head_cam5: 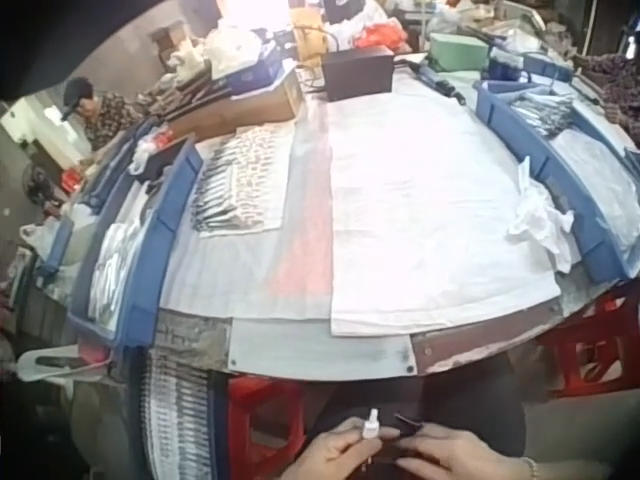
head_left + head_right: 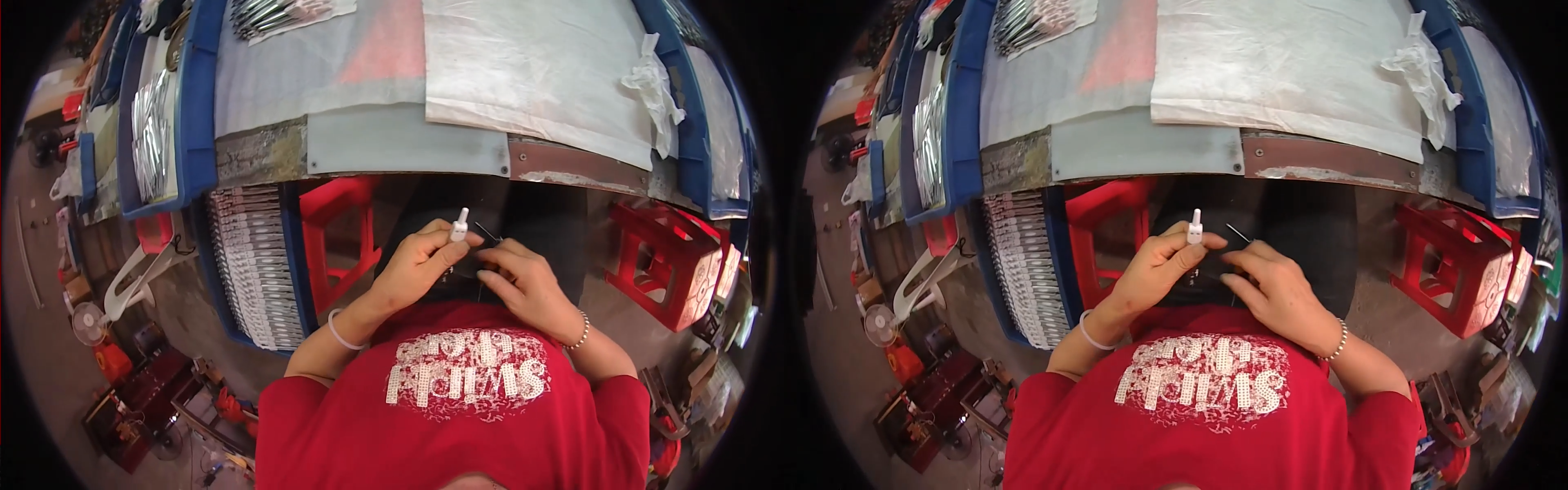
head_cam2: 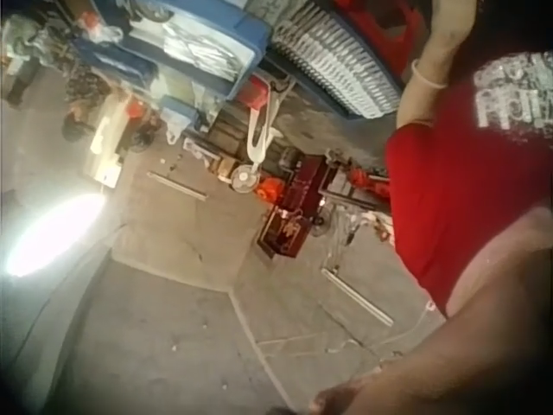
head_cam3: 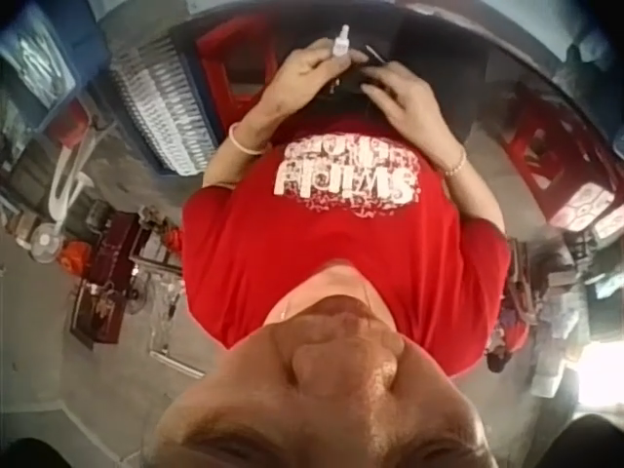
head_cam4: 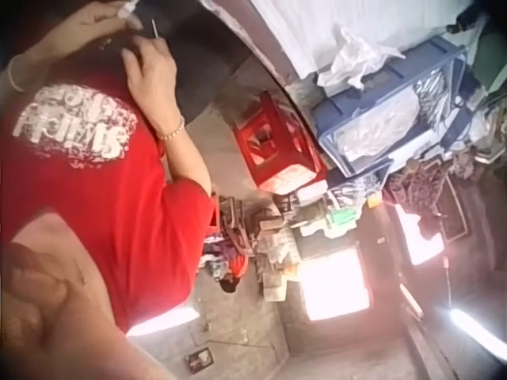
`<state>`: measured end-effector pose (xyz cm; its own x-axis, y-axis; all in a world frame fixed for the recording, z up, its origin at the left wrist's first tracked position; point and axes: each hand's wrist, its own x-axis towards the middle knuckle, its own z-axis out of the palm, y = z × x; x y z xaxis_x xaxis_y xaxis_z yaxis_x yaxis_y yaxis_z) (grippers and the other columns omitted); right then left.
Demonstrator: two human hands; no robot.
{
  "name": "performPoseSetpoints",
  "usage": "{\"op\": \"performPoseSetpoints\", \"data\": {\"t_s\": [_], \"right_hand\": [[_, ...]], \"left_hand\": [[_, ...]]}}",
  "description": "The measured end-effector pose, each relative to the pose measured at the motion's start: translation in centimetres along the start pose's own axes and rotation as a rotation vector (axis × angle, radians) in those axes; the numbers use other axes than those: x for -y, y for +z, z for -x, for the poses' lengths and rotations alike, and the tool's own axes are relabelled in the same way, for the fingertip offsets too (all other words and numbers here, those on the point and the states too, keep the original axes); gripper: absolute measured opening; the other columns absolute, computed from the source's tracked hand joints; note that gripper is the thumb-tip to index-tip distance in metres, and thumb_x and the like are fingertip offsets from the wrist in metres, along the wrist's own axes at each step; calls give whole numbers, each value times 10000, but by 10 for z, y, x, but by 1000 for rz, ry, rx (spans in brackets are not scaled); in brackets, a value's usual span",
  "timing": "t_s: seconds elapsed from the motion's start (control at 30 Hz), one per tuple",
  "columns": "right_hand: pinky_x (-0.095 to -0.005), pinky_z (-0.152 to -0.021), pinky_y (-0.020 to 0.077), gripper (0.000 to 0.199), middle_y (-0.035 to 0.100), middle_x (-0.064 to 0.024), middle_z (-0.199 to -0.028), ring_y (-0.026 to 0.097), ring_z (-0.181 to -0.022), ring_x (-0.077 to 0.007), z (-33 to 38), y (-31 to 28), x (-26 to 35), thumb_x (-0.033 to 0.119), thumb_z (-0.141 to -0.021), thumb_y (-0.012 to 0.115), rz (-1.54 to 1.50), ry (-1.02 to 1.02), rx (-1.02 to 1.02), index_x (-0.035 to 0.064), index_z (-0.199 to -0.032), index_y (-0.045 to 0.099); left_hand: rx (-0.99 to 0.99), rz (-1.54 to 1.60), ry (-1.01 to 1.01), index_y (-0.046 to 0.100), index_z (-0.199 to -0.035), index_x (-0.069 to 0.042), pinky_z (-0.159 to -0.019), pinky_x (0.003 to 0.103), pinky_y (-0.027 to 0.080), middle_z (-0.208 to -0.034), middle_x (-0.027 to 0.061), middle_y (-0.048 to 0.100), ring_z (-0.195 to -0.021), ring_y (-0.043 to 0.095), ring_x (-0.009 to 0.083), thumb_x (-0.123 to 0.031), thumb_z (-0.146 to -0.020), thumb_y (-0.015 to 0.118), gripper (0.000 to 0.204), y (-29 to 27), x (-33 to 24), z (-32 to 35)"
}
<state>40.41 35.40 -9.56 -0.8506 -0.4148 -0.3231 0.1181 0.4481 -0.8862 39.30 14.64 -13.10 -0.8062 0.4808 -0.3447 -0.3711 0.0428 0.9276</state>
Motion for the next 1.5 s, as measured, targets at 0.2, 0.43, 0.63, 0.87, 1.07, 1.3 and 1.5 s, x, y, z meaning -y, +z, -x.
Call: {"op": "performPoseSetpoints", "data": {"t_s": [0.2,0.43,0.63,0.87,1.07,1.3,1.5], "right_hand": [[-223,-513,414,136,620,-20,-638,527,-563,-54,-21,28,-11,111,-839,660,-468,216,132,-20,-804,670],[-222,-474,403,220,599,-13,-581,524,-534,-49,-13,26,-16,147,-823,680,-463,373,199,-27,-691,649],[-203,-443,412,138,620,-43,-610,535,-496,-58,-25,24,-20,92,-840,653,-556,350,176,-27,-779,685],[-217,-455,399,213,600,-23,-575,536,-522,-51,-19,18,-9,147,-825,695,-597,485,233,-15,-692,655],[-216,-455,400,220,592,-15,-576,532,-522,-52,-23,17,-7,151,-835,696,-600,484,245,-14,-695,651],[-214,-458,400,227,583,-10,-575,524,-517,-50,-25,17,-5,151,-839,690,-595,515,270,-10,-685,641],[-212,-466,405,214,585,-9,-584,527,-524,-51,-28,18,-4,149,-843,682,-591,515,289,-13,-709,643]], "left_hand": [[34,248,-310,603,-1136,-9,-558,183,430,-907,22,602,-657,545,57,-101,-913,583,242,-1,-11,1],[-166,-228,-37,660,-976,37,-500,221,415,-744,42,545,-599,544,84,-58,-876,619,144,22,-3,12],[-245,-176,-24,657,-1011,27,-528,247,392,-729,49,526,-614,507,101,-40,-868,618,163,21,-7,0],[-182,-206,-61,645,-1008,44,-545,241,385,-723,54,507,-630,486,112,-47,-869,625,168,22,-13,5],[-163,-184,-62,643,-1006,43,-547,246,386,-721,61,506,-630,488,120,-42,-872,618,161,17,-13,5],[-130,-180,-66,640,-1011,47,-551,246,386,-731,59,515,-635,488,121,-46,-877,615,165,11,-9,6],[-118,-165,-81,639,-1027,47,-561,239,390,-743,56,522,-645,488,114,-44,-879,614,176,6,-7,7]]}}
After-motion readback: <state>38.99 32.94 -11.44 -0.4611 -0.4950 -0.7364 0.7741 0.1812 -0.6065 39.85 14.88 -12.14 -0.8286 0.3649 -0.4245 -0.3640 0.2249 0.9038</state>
